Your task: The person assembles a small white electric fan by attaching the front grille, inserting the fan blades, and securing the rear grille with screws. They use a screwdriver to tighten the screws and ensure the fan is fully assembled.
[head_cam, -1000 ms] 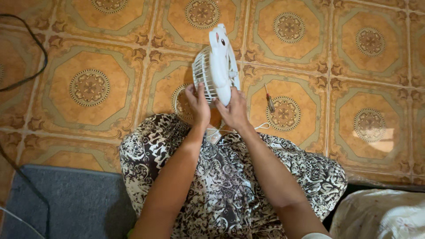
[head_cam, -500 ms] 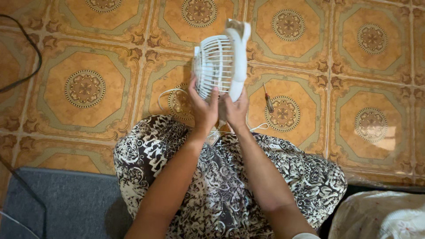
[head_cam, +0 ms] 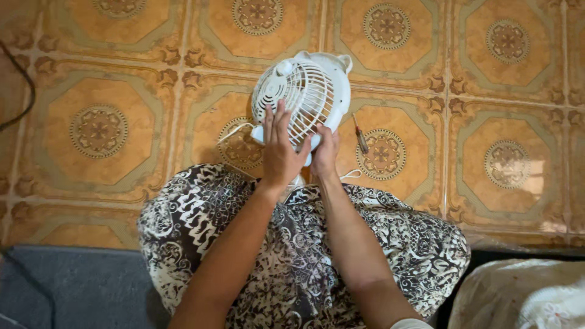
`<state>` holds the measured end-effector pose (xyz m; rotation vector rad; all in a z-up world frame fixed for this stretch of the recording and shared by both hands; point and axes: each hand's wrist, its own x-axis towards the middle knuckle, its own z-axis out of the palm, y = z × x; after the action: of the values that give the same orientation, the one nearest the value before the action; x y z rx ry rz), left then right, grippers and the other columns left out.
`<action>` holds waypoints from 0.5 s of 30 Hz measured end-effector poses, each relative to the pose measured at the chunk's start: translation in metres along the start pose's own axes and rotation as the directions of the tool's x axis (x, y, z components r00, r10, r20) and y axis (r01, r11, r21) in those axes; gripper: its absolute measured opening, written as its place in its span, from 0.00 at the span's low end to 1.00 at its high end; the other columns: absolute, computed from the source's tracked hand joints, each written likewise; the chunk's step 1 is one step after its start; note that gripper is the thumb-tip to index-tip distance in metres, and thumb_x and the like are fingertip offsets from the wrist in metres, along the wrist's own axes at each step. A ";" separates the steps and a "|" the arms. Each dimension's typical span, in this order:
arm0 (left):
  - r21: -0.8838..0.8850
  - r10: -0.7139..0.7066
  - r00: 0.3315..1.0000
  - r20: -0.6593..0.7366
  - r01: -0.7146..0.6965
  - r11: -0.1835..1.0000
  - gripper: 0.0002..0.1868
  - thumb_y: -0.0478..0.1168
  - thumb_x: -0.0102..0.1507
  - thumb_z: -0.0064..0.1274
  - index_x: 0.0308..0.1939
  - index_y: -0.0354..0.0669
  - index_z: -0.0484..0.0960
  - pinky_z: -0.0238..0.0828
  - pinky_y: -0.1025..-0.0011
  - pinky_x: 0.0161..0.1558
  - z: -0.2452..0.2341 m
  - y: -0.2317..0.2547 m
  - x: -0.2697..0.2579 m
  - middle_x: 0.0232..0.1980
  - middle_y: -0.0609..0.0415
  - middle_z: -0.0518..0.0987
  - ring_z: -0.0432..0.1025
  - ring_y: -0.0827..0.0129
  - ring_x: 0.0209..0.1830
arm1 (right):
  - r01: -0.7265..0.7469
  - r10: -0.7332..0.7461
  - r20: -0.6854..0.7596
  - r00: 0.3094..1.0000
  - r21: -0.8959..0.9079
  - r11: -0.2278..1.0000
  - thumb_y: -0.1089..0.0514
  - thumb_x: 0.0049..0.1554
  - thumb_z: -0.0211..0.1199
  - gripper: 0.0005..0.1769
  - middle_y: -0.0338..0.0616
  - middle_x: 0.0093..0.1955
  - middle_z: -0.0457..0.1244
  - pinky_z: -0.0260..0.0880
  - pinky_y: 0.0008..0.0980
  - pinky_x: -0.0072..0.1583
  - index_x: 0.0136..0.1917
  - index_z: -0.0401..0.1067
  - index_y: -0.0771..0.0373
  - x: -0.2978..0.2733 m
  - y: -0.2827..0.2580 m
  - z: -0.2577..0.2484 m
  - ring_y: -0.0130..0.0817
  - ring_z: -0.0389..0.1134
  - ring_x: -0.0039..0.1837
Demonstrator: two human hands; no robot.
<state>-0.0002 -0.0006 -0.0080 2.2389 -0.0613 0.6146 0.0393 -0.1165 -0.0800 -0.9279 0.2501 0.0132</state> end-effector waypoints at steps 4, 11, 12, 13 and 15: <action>0.038 0.005 0.997 0.073 -0.007 0.999 0.39 0.44 0.63 0.65 0.71 0.34 0.62 0.40 0.40 0.79 0.011 -0.011 -0.001 0.81 0.37 0.55 0.43 0.37 0.83 | -0.113 0.112 0.014 0.994 0.074 0.991 0.56 0.61 0.54 0.11 0.39 0.35 0.62 0.68 0.32 0.37 0.55 0.67 0.62 0.007 0.004 -0.012 0.31 0.64 0.34; 0.085 0.006 0.977 0.211 -0.024 0.996 0.33 0.43 0.66 0.59 0.71 0.39 0.64 0.39 0.43 0.80 0.020 -0.027 -0.006 0.84 0.44 0.51 0.40 0.43 0.85 | -0.179 0.184 -0.073 0.980 0.077 0.981 0.58 0.62 0.54 0.12 0.43 0.44 0.66 0.71 0.34 0.49 0.54 0.69 0.68 0.014 0.015 -0.026 0.32 0.68 0.45; 0.085 -0.002 0.975 0.222 -0.017 0.996 0.32 0.43 0.66 0.59 0.71 0.40 0.64 0.39 0.44 0.80 0.021 -0.029 -0.005 0.84 0.45 0.51 0.40 0.43 0.85 | -0.182 0.184 -0.087 0.979 0.030 0.983 0.58 0.62 0.55 0.12 0.43 0.44 0.67 0.71 0.33 0.48 0.53 0.69 0.69 0.014 0.015 -0.029 0.32 0.68 0.45; 0.107 -0.007 0.970 0.245 -0.019 0.994 0.32 0.42 0.65 0.59 0.71 0.41 0.65 0.39 0.43 0.80 0.022 -0.031 -0.004 0.83 0.46 0.52 0.40 0.44 0.85 | -0.186 0.184 -0.099 0.978 -0.016 0.982 0.58 0.62 0.55 0.12 0.44 0.44 0.67 0.70 0.33 0.48 0.52 0.70 0.70 0.015 0.015 -0.030 0.33 0.69 0.45; 0.146 -0.023 0.956 0.294 -0.022 0.989 0.32 0.41 0.64 0.59 0.70 0.42 0.66 0.39 0.43 0.79 0.025 -0.033 -0.003 0.83 0.47 0.52 0.40 0.44 0.84 | -0.183 0.161 -0.137 0.977 -0.163 0.970 0.60 0.61 0.56 0.12 0.45 0.45 0.68 0.71 0.32 0.49 0.53 0.71 0.70 0.014 0.017 -0.035 0.32 0.70 0.45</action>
<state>0.0148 0.0038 -0.0468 2.4602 -0.1707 0.2865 0.0436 -0.1350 -0.1167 -1.0812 0.4497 0.1404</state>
